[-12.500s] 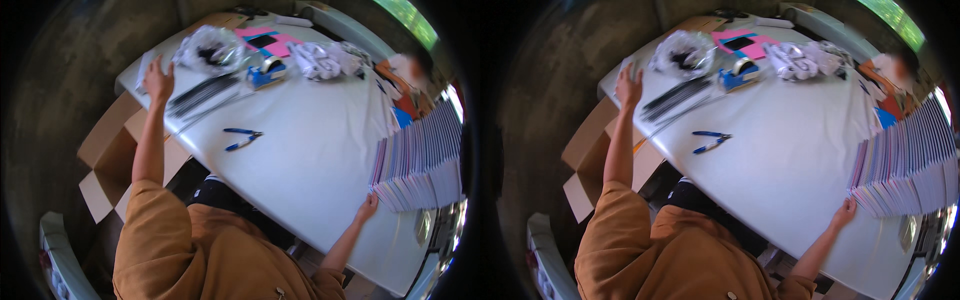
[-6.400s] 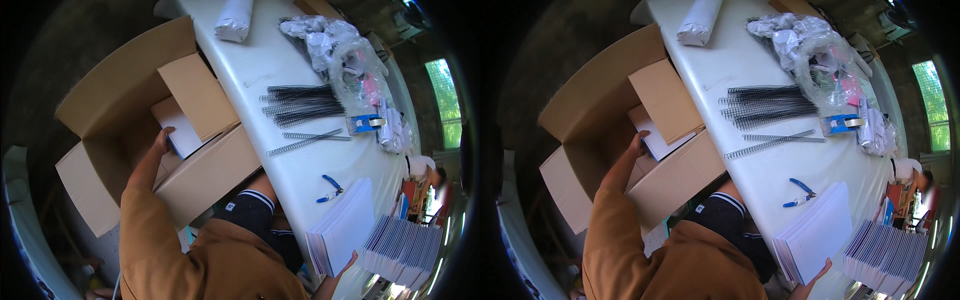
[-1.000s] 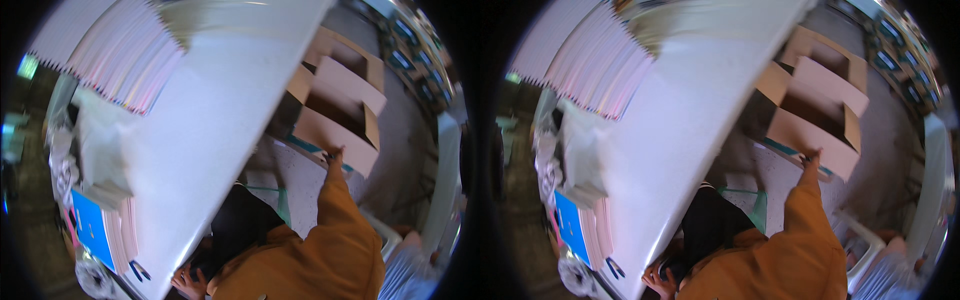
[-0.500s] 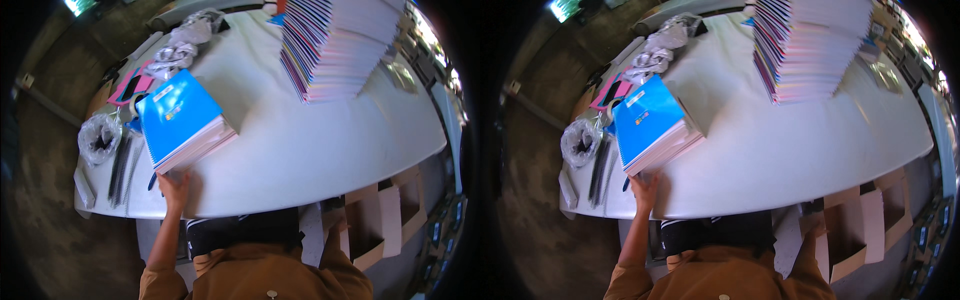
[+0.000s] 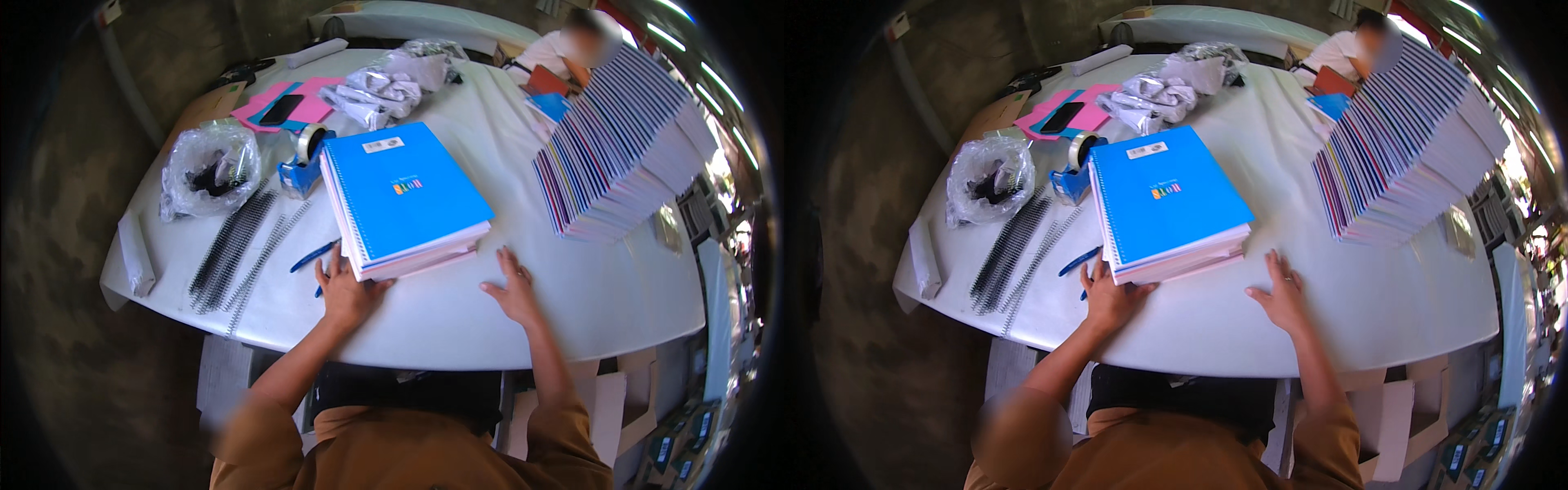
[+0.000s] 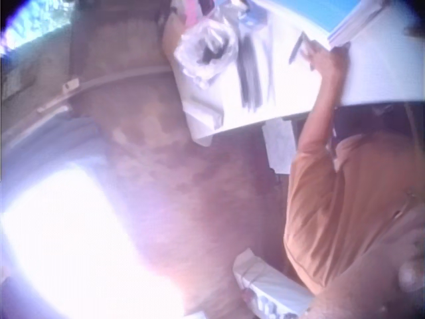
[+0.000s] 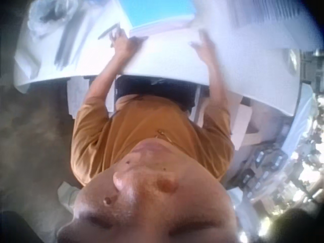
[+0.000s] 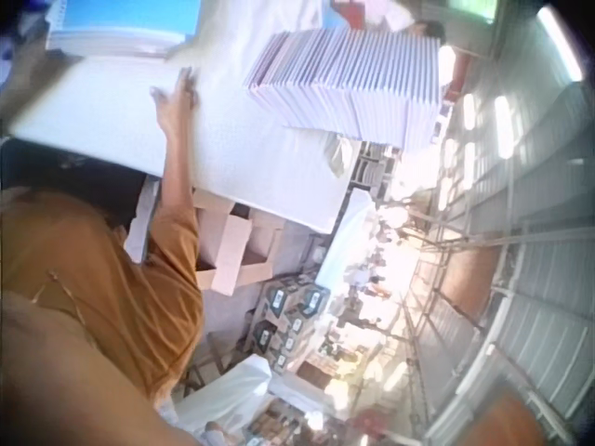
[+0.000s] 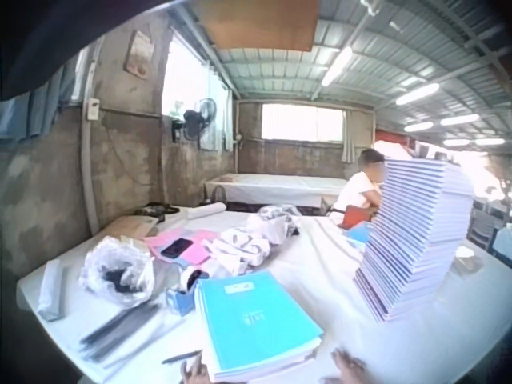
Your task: The person trims the end of a spiral coil with pliers, stacks a notebook onto a pile, and then places the stack into a cardboard box. The person then picks up several notebooks one by one, manually threads a spiral coil through the punched holes by rotating it, and crimps the ends by hand to secure them.
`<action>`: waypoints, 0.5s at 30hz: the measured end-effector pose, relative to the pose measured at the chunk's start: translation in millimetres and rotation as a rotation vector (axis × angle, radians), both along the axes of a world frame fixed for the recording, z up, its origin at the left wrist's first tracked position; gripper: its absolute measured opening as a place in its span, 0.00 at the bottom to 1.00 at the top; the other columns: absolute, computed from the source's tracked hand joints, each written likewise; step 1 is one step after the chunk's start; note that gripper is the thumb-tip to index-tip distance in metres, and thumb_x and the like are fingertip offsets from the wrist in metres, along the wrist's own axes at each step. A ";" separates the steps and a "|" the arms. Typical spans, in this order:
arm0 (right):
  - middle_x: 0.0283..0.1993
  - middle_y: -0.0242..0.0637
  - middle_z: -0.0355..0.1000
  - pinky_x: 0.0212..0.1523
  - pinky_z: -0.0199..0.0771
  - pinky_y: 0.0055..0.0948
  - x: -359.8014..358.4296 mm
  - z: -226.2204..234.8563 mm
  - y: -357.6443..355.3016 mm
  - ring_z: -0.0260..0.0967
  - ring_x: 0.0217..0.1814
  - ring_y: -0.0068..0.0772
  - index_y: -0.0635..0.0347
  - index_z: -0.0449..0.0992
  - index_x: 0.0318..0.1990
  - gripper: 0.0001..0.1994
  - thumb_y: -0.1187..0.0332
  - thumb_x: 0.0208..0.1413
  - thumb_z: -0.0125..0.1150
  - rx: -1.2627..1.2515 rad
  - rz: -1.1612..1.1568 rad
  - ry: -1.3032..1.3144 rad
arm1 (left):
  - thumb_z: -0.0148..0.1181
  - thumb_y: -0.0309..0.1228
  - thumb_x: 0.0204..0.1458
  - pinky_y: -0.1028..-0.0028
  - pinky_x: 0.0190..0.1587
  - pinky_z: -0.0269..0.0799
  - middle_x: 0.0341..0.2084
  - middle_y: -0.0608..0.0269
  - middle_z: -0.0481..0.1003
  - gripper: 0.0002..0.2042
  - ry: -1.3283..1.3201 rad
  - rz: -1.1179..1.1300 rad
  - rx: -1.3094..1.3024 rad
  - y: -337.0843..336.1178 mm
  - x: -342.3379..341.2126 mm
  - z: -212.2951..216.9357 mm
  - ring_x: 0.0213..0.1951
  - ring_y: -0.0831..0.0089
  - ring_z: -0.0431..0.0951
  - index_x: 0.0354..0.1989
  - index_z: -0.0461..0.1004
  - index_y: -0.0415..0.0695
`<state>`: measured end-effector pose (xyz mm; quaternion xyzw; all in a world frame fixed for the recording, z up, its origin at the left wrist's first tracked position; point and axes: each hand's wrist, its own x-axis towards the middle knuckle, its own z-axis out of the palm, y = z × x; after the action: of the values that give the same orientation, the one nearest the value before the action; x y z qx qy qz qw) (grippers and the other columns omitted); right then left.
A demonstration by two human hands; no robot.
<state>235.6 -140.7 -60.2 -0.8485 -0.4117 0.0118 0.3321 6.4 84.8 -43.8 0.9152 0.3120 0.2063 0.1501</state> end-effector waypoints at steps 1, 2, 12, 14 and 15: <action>0.56 0.47 0.65 0.64 0.43 0.42 2.0 -3.3 17.8 0.59 0.61 0.42 0.65 0.60 0.58 0.28 0.66 0.50 0.61 0.000 0.060 -0.029 | 0.62 0.49 0.42 0.42 0.60 0.32 0.55 0.58 0.64 0.28 0.059 -0.019 -0.026 5.3 2.9 -5.5 0.65 0.54 0.46 0.54 0.67 0.56; 0.53 0.46 0.67 0.64 0.39 0.46 1.4 -5.1 32.5 0.62 0.58 0.40 0.63 0.61 0.57 0.28 0.66 0.49 0.62 -0.002 0.125 -0.047 | 0.61 0.50 0.43 0.42 0.60 0.31 0.55 0.58 0.64 0.28 0.125 -0.082 -0.092 8.2 1.7 -1.0 0.65 0.55 0.46 0.55 0.67 0.56; 0.41 0.48 0.71 0.49 0.65 0.30 -36.8 -18.6 126.0 0.70 0.48 0.40 0.67 0.58 0.58 0.30 0.78 0.46 0.61 0.267 0.174 0.176 | 0.59 0.35 0.47 0.46 0.61 0.39 0.47 0.61 0.73 0.21 0.072 0.039 -0.105 121.1 9.8 7.2 0.59 0.55 0.60 0.51 0.68 0.47; 0.44 0.49 0.69 0.50 0.64 0.27 -59.8 -5.9 145.3 0.65 0.54 0.41 0.67 0.53 0.62 0.33 0.81 0.47 0.59 0.215 0.226 0.155 | 0.58 0.35 0.48 0.47 0.61 0.39 0.47 0.60 0.73 0.21 0.000 0.131 -0.019 127.8 5.7 -5.3 0.59 0.55 0.59 0.51 0.67 0.47; 0.44 0.50 0.68 0.51 0.64 0.28 -66.3 -4.2 150.1 0.62 0.56 0.45 0.66 0.49 0.64 0.36 0.80 0.47 0.59 0.163 0.230 0.138 | 0.57 0.34 0.48 0.48 0.61 0.40 0.47 0.58 0.72 0.20 -0.074 0.219 0.064 126.4 5.0 -7.5 0.60 0.55 0.59 0.51 0.67 0.47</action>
<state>169.3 9.4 -64.4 -0.7632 -0.4821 0.0748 0.4236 11.5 211.2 -51.3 0.8717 0.3977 0.2650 0.1086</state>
